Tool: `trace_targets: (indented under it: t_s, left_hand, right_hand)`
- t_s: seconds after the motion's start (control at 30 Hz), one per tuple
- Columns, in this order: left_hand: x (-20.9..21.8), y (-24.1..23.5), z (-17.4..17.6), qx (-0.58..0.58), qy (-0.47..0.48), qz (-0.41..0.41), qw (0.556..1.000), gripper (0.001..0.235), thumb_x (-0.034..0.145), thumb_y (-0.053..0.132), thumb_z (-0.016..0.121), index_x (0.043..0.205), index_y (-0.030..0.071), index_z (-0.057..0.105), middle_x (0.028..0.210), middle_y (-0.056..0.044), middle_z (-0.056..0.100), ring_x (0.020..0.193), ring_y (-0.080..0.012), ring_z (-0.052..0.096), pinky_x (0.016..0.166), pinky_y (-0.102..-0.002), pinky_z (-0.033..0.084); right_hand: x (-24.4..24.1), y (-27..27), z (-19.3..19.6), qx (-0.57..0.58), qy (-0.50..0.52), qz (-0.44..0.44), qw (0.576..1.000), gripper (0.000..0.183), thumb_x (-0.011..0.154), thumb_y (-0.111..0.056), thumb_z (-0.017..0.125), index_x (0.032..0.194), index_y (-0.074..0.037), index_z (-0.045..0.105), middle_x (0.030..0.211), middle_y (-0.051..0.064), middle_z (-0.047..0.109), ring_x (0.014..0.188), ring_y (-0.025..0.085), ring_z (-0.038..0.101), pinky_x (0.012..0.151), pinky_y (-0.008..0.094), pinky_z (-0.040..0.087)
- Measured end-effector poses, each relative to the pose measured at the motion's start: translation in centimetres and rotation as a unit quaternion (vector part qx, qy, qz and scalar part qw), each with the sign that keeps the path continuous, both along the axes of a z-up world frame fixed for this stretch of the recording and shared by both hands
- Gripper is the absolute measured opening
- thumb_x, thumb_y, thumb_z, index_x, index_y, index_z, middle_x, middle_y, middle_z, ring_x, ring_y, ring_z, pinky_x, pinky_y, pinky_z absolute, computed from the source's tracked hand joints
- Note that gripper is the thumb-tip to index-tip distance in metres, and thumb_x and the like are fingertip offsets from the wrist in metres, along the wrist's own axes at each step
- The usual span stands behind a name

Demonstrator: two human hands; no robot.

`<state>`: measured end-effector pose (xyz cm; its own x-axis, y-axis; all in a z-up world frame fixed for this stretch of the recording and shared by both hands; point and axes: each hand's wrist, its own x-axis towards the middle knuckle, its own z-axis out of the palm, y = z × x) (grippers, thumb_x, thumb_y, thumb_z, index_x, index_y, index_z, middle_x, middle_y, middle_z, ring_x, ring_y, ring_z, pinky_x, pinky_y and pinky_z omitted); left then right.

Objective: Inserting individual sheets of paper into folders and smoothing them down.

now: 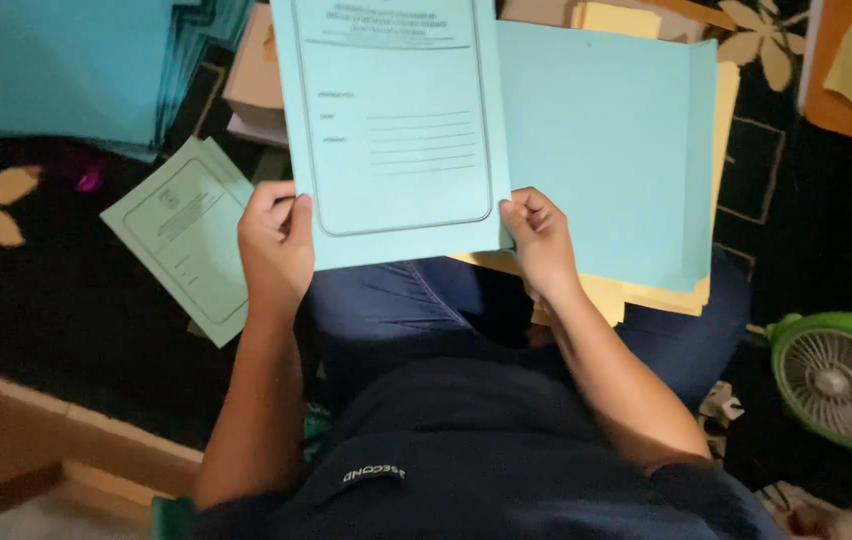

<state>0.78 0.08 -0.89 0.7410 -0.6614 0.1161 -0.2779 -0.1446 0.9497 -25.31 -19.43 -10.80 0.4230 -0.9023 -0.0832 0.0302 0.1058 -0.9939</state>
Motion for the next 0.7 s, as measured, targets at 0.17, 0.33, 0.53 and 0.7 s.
trace_targets:
  t_s: [0.17, 0.33, 0.53, 0.7]
  left_hand:
    - [0.8, -1.5, -4.3, -0.020, 0.206, 0.009, 0.978, 0.024, 0.107, 0.029, 0.058, 0.113, 0.011, 0.073, 0.103, -0.009, 0.071, 0.090, -0.0188, 0.069, 0.078, -0.037, 0.062]
    - [0.2, -1.6, -6.1, -0.054, 0.349, -0.010, 0.935, 0.027, 0.102, 0.027, 0.065, 0.122, 0.009, 0.069, 0.118, -0.019, 0.070, 0.098, -0.0351, 0.076, 0.073, -0.047, 0.068]
    - [0.1, -1.1, -6.9, -0.079, 0.389, -0.025, 0.918, 0.034, 0.094, 0.021, 0.078, 0.121, 0.004, 0.068, 0.103, -0.013, 0.074, 0.080, -0.0245, 0.078, 0.064, -0.039, 0.071]
    - [-0.1, -1.4, -7.3, -0.103, 0.419, -0.039, 0.901, 0.036, 0.090, 0.022, 0.083, 0.118, 0.004, 0.070, 0.101, -0.011, 0.070, 0.077, -0.0224, 0.076, 0.058, -0.038, 0.071]
  right_hand:
    - [-1.4, -1.2, -0.7, -0.020, 0.094, 0.061, 0.994, 0.026, 0.107, -0.005, 0.056, 0.131, 0.003, 0.062, 0.095, 0.014, 0.070, 0.074, 0.016, 0.064, 0.065, 0.030, 0.059]
    - [-0.6, 0.1, 1.9, -0.049, 0.172, 0.081, 0.981, 0.039, 0.110, -0.007, 0.053, 0.146, 0.006, 0.052, 0.104, 0.019, 0.070, 0.071, 0.015, 0.062, 0.058, 0.025, 0.056]
    - [-0.2, 0.8, 2.9, -0.052, 0.198, 0.071, 0.976, 0.038, 0.111, -0.007, 0.053, 0.144, 0.011, 0.051, 0.105, 0.021, 0.067, 0.076, 0.015, 0.061, 0.056, 0.024, 0.056]
    - [-0.4, 1.0, 2.5, -0.042, 0.203, 0.066, 0.976, 0.038, 0.110, -0.006, 0.053, 0.144, 0.012, 0.050, 0.106, 0.025, 0.067, 0.074, 0.017, 0.061, 0.057, 0.027, 0.057]
